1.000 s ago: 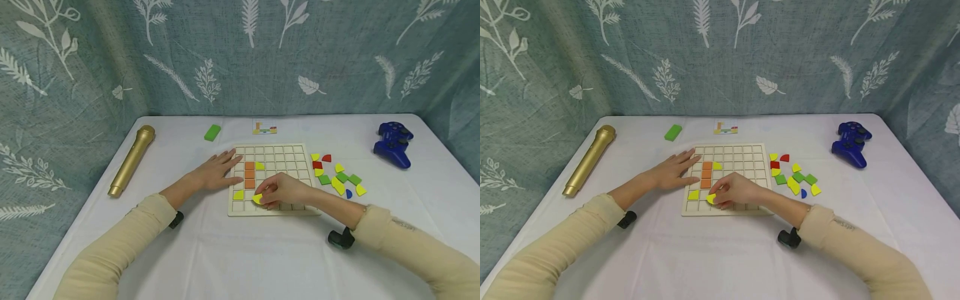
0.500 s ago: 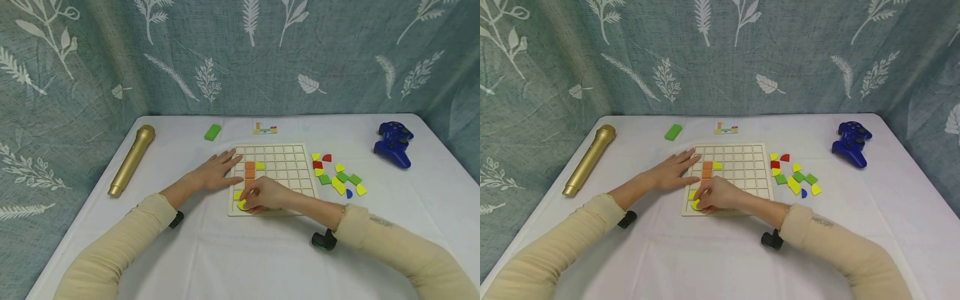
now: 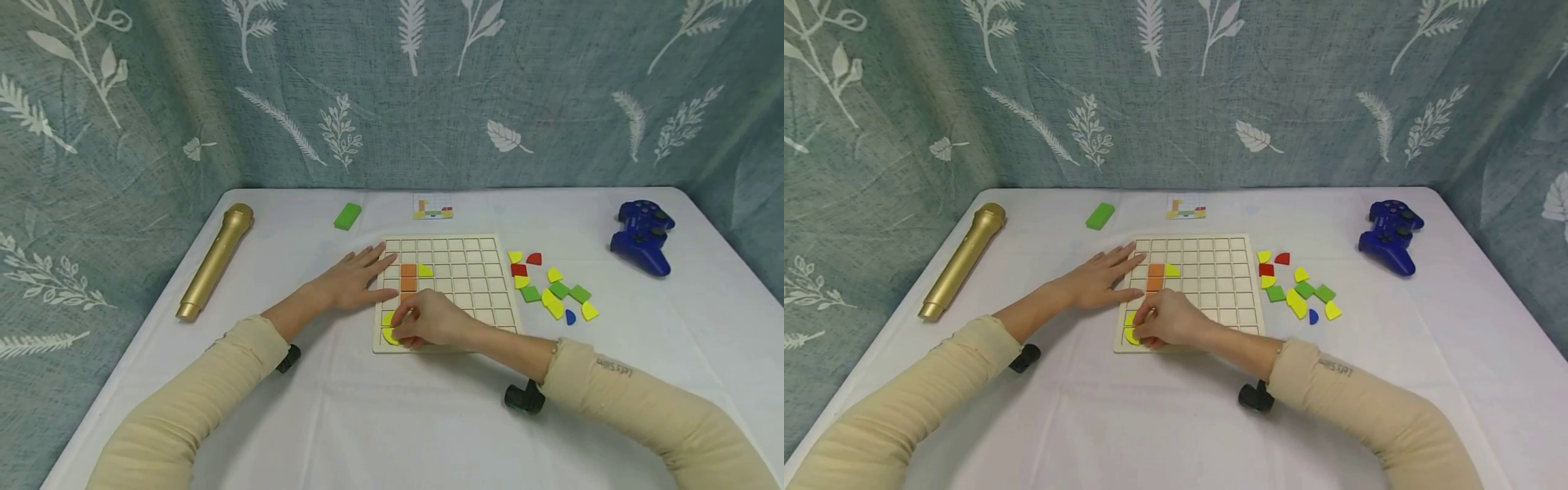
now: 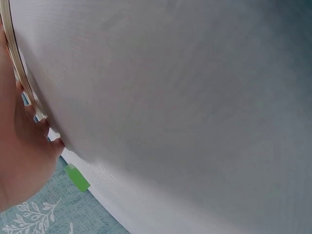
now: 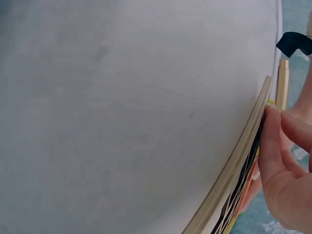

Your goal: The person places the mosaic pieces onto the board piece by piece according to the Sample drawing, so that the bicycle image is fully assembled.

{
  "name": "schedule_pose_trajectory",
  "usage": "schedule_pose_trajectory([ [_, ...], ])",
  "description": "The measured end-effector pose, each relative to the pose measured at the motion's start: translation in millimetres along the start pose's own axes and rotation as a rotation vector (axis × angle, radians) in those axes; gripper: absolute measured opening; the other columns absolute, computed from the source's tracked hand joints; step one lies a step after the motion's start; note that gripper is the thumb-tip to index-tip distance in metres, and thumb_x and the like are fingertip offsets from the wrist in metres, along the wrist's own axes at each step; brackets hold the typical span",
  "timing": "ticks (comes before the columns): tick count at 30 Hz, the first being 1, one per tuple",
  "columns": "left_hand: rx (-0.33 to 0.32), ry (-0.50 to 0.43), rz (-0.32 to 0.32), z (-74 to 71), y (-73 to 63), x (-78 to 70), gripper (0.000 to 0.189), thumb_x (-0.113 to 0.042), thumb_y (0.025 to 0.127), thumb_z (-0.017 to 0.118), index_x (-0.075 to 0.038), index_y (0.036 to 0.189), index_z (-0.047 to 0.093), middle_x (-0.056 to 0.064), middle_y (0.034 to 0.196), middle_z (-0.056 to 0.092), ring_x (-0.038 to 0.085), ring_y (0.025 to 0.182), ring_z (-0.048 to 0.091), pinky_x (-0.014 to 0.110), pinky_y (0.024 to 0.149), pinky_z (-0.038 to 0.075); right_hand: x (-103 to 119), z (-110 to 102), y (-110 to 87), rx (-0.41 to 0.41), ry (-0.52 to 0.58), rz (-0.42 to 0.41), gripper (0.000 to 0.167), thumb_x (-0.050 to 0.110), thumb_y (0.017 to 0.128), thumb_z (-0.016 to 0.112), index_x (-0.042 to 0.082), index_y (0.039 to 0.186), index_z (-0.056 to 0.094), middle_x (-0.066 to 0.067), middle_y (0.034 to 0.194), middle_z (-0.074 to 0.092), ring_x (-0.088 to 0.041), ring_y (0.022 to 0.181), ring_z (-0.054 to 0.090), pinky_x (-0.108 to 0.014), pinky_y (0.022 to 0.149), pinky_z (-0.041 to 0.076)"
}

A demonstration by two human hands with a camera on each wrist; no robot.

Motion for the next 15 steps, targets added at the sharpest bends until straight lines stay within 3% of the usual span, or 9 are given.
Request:
schedule_pose_trajectory([
  [5, 0.001, 0.007, -0.004, 0.0, 0.4, -0.3, 0.079, -0.064, 0.094, 0.038, -0.022, 0.155, 0.011, 0.006, 0.159, 0.0, 0.028, 0.144, 0.002, 0.048, 0.114, 0.005, -1.0, -1.1, -0.4, 0.011, 0.013, -0.011, 0.009, 0.011, 0.091, 0.066, 0.003, 0.093, 0.069, -0.005, 0.071, 0.066, -0.015, 0.062, 0.062, -0.028, 0.06, 0.055],
  [15, 0.004, 0.026, -0.01, 0.3, 0.9, -0.2, 0.079, -0.064, 0.094, 0.038, -0.022, 0.155, 0.011, 0.006, 0.159, 0.0, 0.028, 0.144, 0.002, 0.049, 0.114, 0.005, -5.3, -6.7, -4.4, 0.005, 0.042, 0.053, 0.013, 0.015, 0.094, 0.062, 0.004, 0.1, 0.068, -0.005, 0.077, 0.068, -0.016, 0.063, 0.063, -0.029, 0.058, 0.055],
])
Point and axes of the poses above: each hand's wrist, its own y-axis towards the middle knuckle, its own z-axis out of the palm, x = y × z, the point moved 10 cm from there along y, towards the middle knuckle
